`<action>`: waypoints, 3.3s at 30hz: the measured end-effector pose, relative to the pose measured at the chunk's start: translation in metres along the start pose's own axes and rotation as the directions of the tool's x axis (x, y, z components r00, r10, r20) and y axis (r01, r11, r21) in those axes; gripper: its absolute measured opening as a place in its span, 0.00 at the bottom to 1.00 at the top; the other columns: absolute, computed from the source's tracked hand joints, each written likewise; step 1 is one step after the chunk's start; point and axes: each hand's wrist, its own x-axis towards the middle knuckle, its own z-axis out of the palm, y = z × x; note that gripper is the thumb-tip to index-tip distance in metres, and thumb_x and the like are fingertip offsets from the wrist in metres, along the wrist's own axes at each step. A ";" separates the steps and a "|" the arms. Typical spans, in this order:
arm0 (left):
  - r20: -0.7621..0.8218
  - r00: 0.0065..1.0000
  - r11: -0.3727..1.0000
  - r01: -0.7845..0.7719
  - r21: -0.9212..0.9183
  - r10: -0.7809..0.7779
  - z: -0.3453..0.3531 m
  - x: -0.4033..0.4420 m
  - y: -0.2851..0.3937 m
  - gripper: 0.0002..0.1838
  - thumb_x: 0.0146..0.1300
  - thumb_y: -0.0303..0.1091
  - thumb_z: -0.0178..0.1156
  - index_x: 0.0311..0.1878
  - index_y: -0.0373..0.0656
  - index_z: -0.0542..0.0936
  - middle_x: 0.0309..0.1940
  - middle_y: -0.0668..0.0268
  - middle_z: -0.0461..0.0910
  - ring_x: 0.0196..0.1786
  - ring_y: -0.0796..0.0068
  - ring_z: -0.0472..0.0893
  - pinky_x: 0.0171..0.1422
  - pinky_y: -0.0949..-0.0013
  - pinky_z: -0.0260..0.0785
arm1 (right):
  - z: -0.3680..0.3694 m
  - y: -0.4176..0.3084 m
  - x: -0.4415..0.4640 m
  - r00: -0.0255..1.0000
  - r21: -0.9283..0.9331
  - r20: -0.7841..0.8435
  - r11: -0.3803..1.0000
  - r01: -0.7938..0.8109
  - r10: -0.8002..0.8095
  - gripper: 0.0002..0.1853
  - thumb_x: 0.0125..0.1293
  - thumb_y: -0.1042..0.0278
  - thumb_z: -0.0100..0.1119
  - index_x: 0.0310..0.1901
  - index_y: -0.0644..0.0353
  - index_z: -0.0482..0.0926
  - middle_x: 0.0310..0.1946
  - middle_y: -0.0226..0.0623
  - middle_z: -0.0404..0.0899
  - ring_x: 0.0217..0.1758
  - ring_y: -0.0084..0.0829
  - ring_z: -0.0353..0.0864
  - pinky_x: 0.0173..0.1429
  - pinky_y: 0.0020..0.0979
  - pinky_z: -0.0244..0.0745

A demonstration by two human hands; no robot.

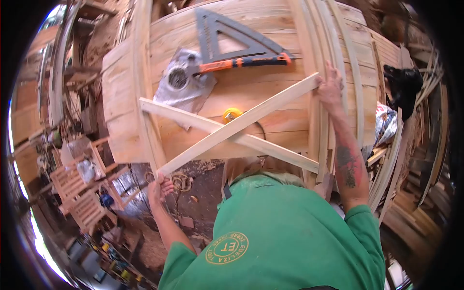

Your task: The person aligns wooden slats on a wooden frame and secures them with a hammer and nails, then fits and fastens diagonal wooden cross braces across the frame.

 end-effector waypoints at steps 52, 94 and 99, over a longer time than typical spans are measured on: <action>0.181 -0.702 -0.722 -0.686 0.091 0.689 0.505 -0.112 0.122 0.05 0.62 0.34 0.54 0.38 0.44 0.72 0.37 0.62 0.70 0.43 0.67 0.72 0.53 0.63 0.66 | 0.196 -0.368 0.005 -0.002 0.174 0.489 0.095 0.980 -0.872 0.07 0.60 0.78 0.54 0.38 0.60 0.80 0.40 0.42 0.80 0.51 0.43 0.79 0.56 0.42 0.73; 0.278 -0.300 -0.007 -0.691 -0.723 0.913 0.479 -0.131 0.148 0.13 0.57 0.17 0.64 0.46 0.36 0.83 0.43 0.56 0.83 0.48 0.59 0.82 0.51 0.63 0.75 | -0.033 -0.069 -0.013 0.854 0.829 0.485 0.214 -0.517 0.189 0.04 0.70 0.69 0.60 0.43 0.58 0.79 0.23 0.19 0.70 0.16 0.09 0.62 0.17 0.14 0.52; 0.133 -0.244 -0.087 -0.716 -0.692 0.961 0.484 -0.132 0.138 0.13 0.57 0.17 0.61 0.46 0.38 0.74 0.41 0.54 0.77 0.45 0.52 0.79 0.51 0.58 0.73 | -0.021 -0.107 0.045 0.989 0.644 -0.083 0.750 0.149 -0.125 0.12 0.73 0.67 0.57 0.51 0.67 0.78 0.38 0.30 0.79 0.37 0.18 0.76 0.40 0.21 0.72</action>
